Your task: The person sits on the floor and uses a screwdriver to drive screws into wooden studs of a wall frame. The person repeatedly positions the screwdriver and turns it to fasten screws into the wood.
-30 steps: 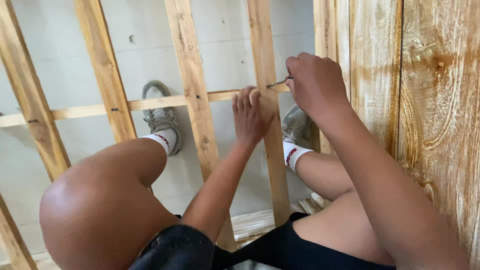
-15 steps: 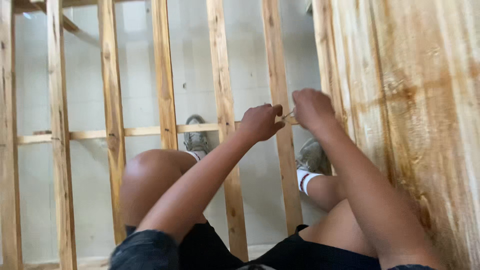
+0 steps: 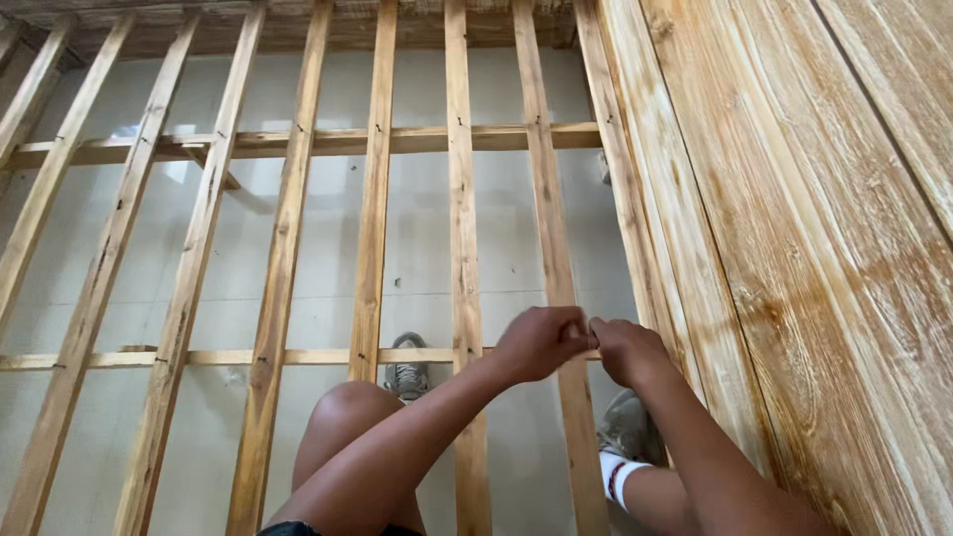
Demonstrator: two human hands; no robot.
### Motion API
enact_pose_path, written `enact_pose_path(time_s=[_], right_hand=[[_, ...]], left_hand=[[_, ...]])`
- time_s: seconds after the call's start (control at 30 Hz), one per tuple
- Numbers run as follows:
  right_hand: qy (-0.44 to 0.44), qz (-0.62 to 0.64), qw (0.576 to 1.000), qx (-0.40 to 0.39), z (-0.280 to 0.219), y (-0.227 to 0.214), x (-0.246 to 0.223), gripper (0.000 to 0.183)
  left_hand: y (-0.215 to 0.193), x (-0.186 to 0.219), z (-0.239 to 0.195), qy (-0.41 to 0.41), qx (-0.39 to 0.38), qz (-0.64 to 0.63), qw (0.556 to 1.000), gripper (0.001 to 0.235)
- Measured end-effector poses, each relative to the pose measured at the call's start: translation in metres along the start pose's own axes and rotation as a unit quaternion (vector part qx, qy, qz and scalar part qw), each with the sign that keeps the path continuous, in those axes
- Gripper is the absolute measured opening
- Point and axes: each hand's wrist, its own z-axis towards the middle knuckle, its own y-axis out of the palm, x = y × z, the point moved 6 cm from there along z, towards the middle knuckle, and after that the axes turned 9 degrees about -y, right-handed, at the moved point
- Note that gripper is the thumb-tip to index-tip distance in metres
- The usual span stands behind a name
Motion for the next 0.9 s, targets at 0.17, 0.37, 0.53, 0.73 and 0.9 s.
enact_pose_path(time_s=[0.17, 0.37, 0.53, 0.73, 0.9], right_hand=[[-0.051, -0.006, 0.997, 0.049, -0.003, -0.014, -0.003, 0.021], [-0.082, 0.049, 0.994, 0.057, -0.001, -0.022, 0.000, 0.026], [-0.080, 0.083, 0.992, 0.048, 0.001, -0.027, -0.005, 0.030], [-0.056, 0.065, 0.995, 0.042, 0.012, -0.025, -0.006, 0.039], [-0.076, 0.028, 0.995, 0.061, 0.021, -0.034, -0.019, 0.037]], left_hand=[[0.015, -0.043, 0.028, -0.030, 0.071, 0.043, 0.996, 0.014], [0.035, -0.028, 0.023, 0.005, 0.055, 0.055, 0.997, 0.028], [0.030, -0.015, 0.016, -0.006, 0.035, -0.014, 0.999, 0.024], [0.033, -0.031, 0.025, 0.015, 0.059, 0.014, 0.998, 0.020], [0.037, -0.056, 0.043, -0.049, 0.055, -0.014, 0.997, 0.026]])
